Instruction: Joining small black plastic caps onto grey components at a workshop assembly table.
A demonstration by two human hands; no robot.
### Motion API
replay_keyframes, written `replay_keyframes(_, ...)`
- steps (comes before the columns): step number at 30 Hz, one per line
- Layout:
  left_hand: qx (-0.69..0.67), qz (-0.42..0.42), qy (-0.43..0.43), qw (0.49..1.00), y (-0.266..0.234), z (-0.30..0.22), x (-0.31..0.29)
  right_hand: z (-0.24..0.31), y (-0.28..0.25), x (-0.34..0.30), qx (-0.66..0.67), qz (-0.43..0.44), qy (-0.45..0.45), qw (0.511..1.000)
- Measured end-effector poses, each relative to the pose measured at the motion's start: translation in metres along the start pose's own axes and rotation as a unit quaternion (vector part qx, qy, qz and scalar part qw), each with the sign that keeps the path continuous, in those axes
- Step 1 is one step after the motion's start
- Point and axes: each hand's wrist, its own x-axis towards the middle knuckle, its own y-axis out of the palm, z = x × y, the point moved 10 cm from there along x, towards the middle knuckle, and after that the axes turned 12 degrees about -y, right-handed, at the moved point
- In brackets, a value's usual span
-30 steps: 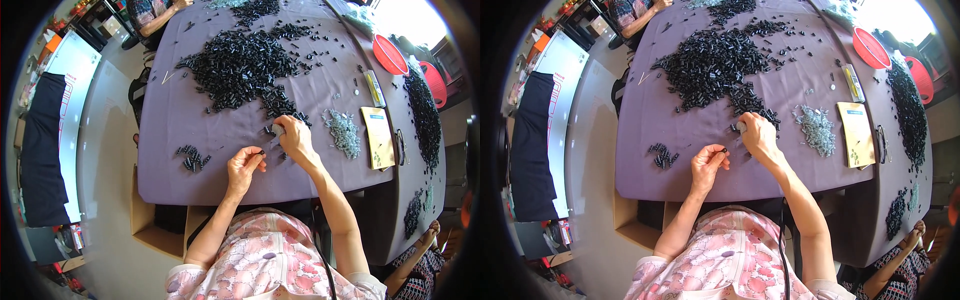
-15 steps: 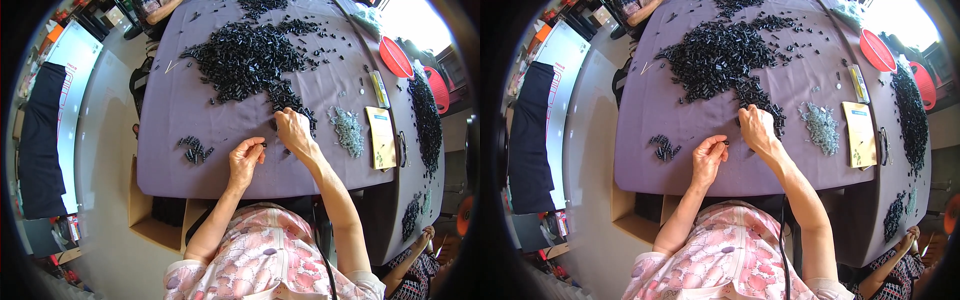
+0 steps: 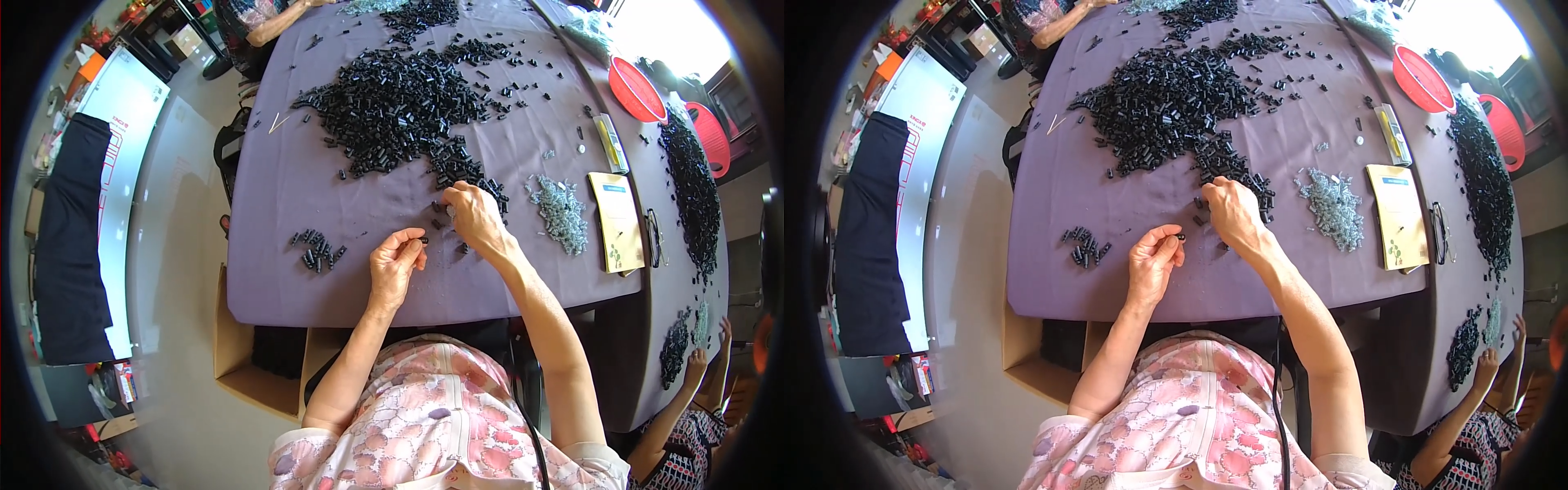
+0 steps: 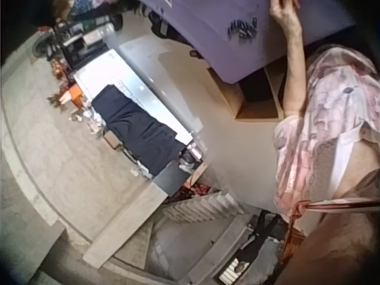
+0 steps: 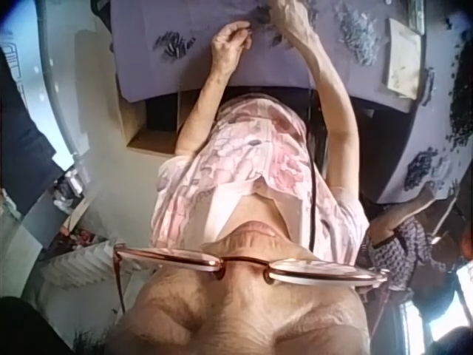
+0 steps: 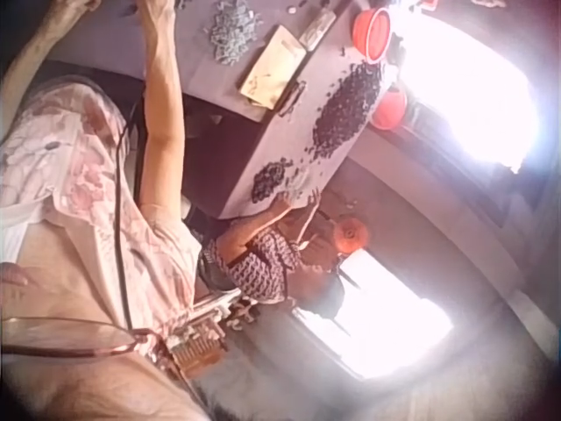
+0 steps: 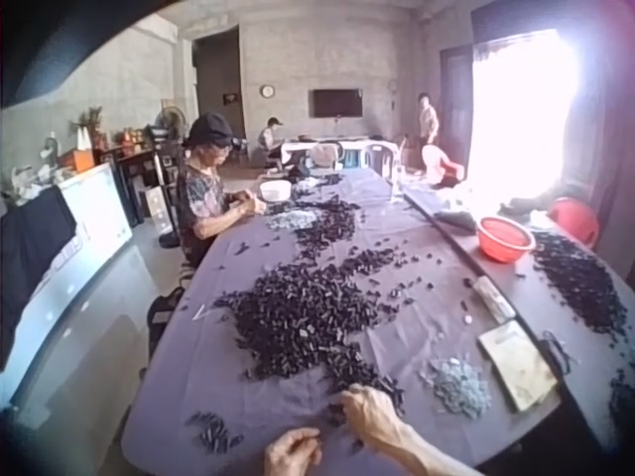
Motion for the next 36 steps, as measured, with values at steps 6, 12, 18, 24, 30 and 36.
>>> replay_keyframes(6, -0.013, 0.004, -0.005, 1.0, -0.001, 0.002, -0.001, 0.008, -0.031, -0.018, 0.128, -0.129, 0.022, 0.983)
replay_keyframes(12, 0.011, -0.006, -0.02, 1.0, 0.001, 0.002, 0.0, 0.022, 0.031, -0.067, 0.546, -0.051, 0.199, 0.812)
replay_keyframes(18, 0.039, -0.009, -0.024, 0.999, 0.003, 0.003, -0.001, 0.017, 0.033, -0.078, 0.636, -0.163, 0.229, 0.719)
replay_keyframes(24, 0.072, -0.018, -0.022, 0.997, 0.004, 0.003, -0.002, 0.014, 0.032, -0.082, 0.619, -0.189, 0.218, 0.73)
replay_keyframes(30, 0.104, -0.024, -0.022, 0.994, 0.005, 0.002, -0.003, 0.014, 0.036, -0.084, 0.585, -0.168, 0.221, 0.762)
replay_keyframes(36, 0.144, -0.031, -0.025, 0.989, 0.013, 0.0, -0.004, 0.016, 0.03, -0.088, 0.517, -0.176, 0.211, 0.811)
